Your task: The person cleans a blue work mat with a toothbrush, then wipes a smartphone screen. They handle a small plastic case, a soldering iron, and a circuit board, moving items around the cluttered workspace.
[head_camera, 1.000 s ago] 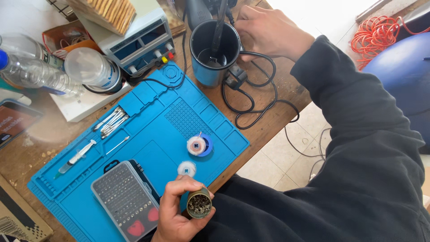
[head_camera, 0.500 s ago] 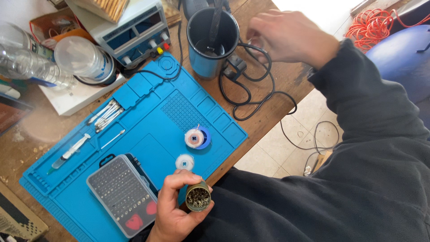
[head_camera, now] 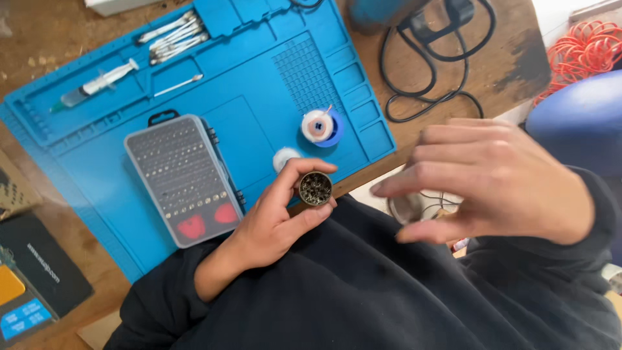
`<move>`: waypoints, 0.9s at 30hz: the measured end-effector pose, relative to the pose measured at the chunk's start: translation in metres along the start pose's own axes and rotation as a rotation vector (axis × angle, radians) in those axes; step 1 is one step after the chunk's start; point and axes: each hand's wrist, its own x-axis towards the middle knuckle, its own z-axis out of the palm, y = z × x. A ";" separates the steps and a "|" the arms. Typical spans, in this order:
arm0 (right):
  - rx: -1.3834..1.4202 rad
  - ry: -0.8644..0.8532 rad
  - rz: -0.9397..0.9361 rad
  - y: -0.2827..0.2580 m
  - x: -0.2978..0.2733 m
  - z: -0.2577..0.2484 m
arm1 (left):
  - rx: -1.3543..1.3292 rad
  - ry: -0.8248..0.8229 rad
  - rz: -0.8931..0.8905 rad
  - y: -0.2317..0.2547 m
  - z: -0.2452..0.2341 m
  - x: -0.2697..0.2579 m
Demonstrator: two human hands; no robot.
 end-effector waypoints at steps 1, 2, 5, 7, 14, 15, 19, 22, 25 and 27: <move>0.136 0.088 -0.275 -0.009 0.019 0.007 | -0.005 -0.008 0.029 0.000 -0.002 0.001; 0.139 0.076 -0.289 -0.013 0.030 0.020 | -0.012 0.009 0.030 -0.002 -0.003 -0.003; 0.359 0.302 -0.364 -0.023 0.054 0.058 | -0.099 -0.027 0.103 -0.010 -0.006 -0.009; 0.414 0.410 -0.266 -0.028 0.059 0.085 | -0.059 0.007 0.136 -0.028 -0.005 -0.013; 0.306 0.493 -0.324 -0.031 0.061 0.123 | -0.170 0.041 0.157 -0.005 -0.008 -0.031; 0.288 0.505 -0.303 -0.033 0.061 0.123 | -0.127 0.040 0.144 0.002 -0.008 -0.034; 0.260 0.571 -0.306 -0.040 0.064 0.127 | 0.111 0.084 0.177 0.010 -0.007 -0.040; 0.153 0.608 -0.345 -0.035 0.066 0.129 | 0.131 0.048 0.158 0.017 -0.009 -0.044; 0.214 0.550 -0.318 -0.030 0.052 0.131 | -0.097 -0.058 0.121 0.028 -0.015 -0.051; 0.286 0.603 -0.288 -0.019 0.045 0.133 | -0.093 0.011 0.130 0.028 -0.013 -0.058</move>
